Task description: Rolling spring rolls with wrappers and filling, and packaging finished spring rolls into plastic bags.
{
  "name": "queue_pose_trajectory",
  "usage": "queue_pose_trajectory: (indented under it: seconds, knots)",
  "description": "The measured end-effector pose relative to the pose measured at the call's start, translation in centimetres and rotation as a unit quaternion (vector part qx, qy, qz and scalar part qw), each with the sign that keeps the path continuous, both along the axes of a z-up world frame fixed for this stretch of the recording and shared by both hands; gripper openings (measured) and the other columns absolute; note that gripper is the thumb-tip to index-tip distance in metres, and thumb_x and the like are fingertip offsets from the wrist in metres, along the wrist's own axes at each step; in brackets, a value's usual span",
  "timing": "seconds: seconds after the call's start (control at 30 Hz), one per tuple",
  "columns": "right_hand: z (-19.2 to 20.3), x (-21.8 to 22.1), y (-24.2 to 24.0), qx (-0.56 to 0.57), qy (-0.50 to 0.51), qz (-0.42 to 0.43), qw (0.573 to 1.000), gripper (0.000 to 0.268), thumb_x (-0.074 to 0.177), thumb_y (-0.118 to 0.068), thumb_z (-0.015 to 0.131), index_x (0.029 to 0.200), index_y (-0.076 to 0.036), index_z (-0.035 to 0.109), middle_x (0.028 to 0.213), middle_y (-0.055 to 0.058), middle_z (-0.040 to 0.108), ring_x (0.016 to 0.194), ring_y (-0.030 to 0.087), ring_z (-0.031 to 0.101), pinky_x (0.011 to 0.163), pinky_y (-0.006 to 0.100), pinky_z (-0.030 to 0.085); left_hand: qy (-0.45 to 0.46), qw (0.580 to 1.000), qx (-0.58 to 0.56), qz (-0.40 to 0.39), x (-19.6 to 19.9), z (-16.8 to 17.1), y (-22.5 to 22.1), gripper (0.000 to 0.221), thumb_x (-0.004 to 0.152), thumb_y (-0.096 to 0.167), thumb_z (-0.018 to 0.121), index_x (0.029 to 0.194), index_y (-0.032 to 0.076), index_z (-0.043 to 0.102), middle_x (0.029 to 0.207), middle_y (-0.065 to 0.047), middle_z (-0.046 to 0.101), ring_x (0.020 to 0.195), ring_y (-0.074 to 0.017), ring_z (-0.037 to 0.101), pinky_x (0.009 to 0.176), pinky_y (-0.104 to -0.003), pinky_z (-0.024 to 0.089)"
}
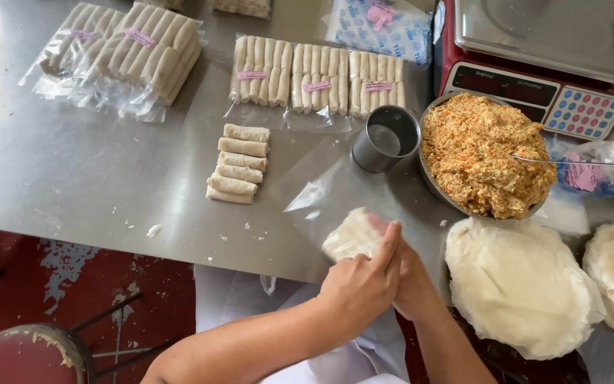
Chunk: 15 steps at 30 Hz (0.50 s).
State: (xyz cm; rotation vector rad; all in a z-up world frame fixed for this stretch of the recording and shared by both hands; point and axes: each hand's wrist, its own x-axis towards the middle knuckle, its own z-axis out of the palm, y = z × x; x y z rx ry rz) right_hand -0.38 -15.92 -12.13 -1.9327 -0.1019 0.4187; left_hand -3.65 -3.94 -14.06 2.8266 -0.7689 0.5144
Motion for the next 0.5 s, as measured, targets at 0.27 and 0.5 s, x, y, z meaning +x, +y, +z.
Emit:
queue_pose_trajectory:
  seconds: [0.27,0.5]
  knots:
    - [-4.3,3.3,1.6,0.282,0.022,-0.051,0.958,0.077,0.079,0.000,0.064,0.150,-0.014,0.038,0.155,0.023,0.043,0.137,0.036,0.051,0.109,0.046,0.047,0.027,0.998,0.039,-0.030,0.2,1.0,0.2,0.065,0.084,0.008,0.057,0.147,-0.003,0.044,0.156,-0.019,0.033,0.062,-0.0241,0.064,0.034,-0.036,0.049]
    - [-2.1,4.8,5.1,0.385,0.051,-0.062,0.919,0.084,0.081,0.009,0.065,0.151,-0.026,0.036,0.160,0.015,0.038,0.141,0.033,0.047,0.099,0.037,0.055,0.022,0.993,0.059,-0.103,0.8,2.1,0.1,0.045,0.075,0.007,0.062,0.119,0.002,0.070,0.149,-0.022,0.047,0.138,-0.0106,0.043,0.039,-0.027,0.049]
